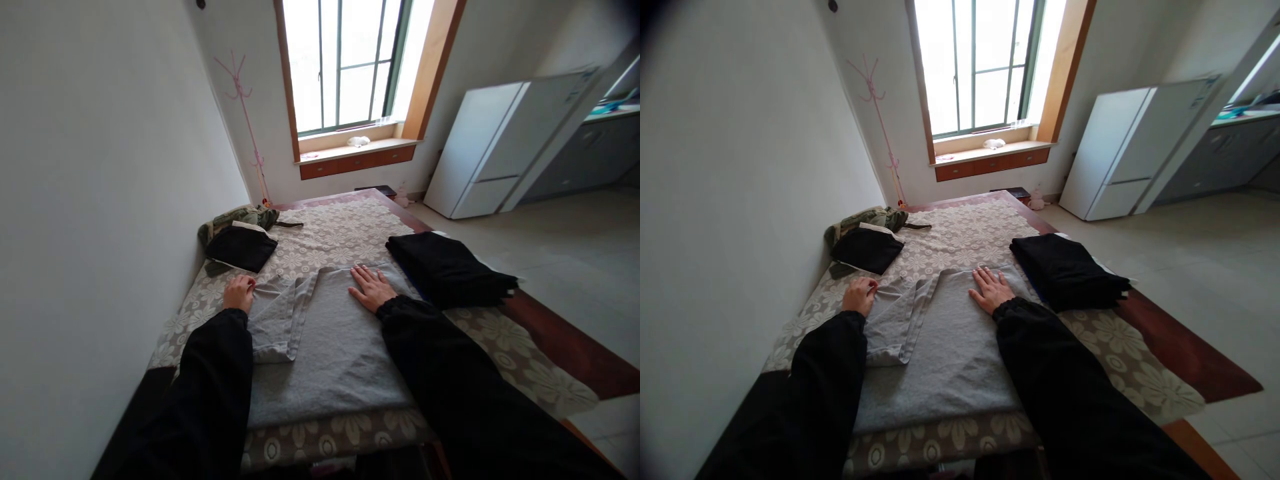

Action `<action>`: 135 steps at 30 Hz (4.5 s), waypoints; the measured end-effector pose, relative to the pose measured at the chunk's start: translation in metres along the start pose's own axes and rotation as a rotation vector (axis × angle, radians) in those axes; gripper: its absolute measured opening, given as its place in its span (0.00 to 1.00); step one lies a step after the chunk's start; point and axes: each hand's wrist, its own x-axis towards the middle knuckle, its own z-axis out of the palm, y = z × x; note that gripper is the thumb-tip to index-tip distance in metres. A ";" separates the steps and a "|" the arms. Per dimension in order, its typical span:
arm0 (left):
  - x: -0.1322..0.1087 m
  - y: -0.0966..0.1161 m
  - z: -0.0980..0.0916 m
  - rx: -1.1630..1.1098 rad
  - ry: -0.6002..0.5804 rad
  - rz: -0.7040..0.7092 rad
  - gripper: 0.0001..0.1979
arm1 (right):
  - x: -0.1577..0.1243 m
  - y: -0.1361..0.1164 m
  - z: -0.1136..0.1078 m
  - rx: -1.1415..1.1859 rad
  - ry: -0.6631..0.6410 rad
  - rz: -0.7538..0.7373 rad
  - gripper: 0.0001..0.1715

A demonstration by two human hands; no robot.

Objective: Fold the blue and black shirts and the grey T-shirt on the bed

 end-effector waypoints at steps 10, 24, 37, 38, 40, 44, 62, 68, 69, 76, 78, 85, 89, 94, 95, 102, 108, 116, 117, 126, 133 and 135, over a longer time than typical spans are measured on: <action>0.007 0.011 0.007 -0.264 -0.111 0.101 0.17 | 0.000 0.001 0.001 0.015 0.021 -0.008 0.39; 0.032 0.026 0.026 -0.200 -0.096 0.019 0.09 | -0.001 0.000 -0.003 0.017 0.009 -0.008 0.39; 0.026 0.031 0.026 -0.039 -0.069 0.172 0.10 | -0.001 0.002 0.000 0.024 0.040 -0.021 0.39; 0.026 0.030 0.025 -0.034 -0.071 0.173 0.10 | -0.001 0.002 0.000 0.022 0.037 -0.018 0.39; 0.024 0.025 0.020 -0.025 -0.081 0.183 0.10 | 0.000 0.002 -0.001 0.021 0.031 -0.015 0.39; 0.019 0.002 0.002 -0.001 -0.128 0.225 0.07 | 0.000 0.002 0.000 0.026 0.041 -0.016 0.38; 0.006 -0.015 0.003 -0.038 -0.130 0.361 0.16 | 0.001 0.002 0.001 0.052 0.033 -0.011 0.39; -0.005 -0.001 0.023 -0.077 -0.376 0.525 0.30 | 0.002 0.002 0.003 0.055 0.028 -0.005 0.39; -0.005 0.001 0.023 -0.062 -0.409 0.499 0.31 | 0.002 0.002 0.003 0.055 0.029 -0.004 0.39; -0.028 0.018 -0.028 -0.417 -0.285 0.327 0.28 | 0.000 0.000 0.000 0.052 0.025 -0.002 0.40; -0.052 0.021 -0.048 -0.484 -0.287 0.310 0.24 | 0.000 0.000 -0.001 0.059 0.028 -0.007 0.40; -0.123 0.039 -0.076 -0.369 -0.476 0.361 0.17 | 0.001 0.001 0.001 0.080 0.028 -0.010 0.39; -0.126 0.053 -0.067 -0.341 -0.493 0.344 0.14 | 0.001 0.001 0.001 0.078 0.018 -0.010 0.39; -0.110 0.044 -0.071 -0.432 -0.408 0.257 0.13 | 0.000 0.000 0.000 0.080 0.015 -0.004 0.39; -0.102 0.037 -0.073 -0.460 -0.324 0.190 0.15 | 0.000 0.000 0.000 0.083 0.019 -0.005 0.39; -0.016 -0.026 -0.069 -0.424 0.190 -0.201 0.19 | 0.000 0.000 0.000 0.080 0.036 -0.007 0.39; 0.011 -0.052 -0.044 -0.304 0.211 -0.344 0.11 | 0.000 0.000 0.000 0.076 0.044 -0.008 0.38; 0.001 -0.065 -0.027 -0.217 0.105 -0.423 0.07 | -0.001 -0.002 -0.003 0.076 0.038 0.000 0.39; 0.001 -0.066 -0.028 -0.213 0.097 -0.425 0.09 | -0.001 -0.002 -0.003 0.076 0.038 0.001 0.39; -0.031 -0.072 -0.039 -0.237 0.068 -0.321 0.33 | -0.002 -0.008 -0.010 0.094 0.033 -0.002 0.39; -0.101 -0.069 -0.076 -0.316 -0.109 -0.372 0.38 | -0.059 0.009 -0.067 0.274 0.223 -0.088 0.32; -0.129 -0.071 -0.086 -0.306 -0.188 -0.383 0.40 | -0.102 0.026 -0.082 0.307 0.211 -0.047 0.30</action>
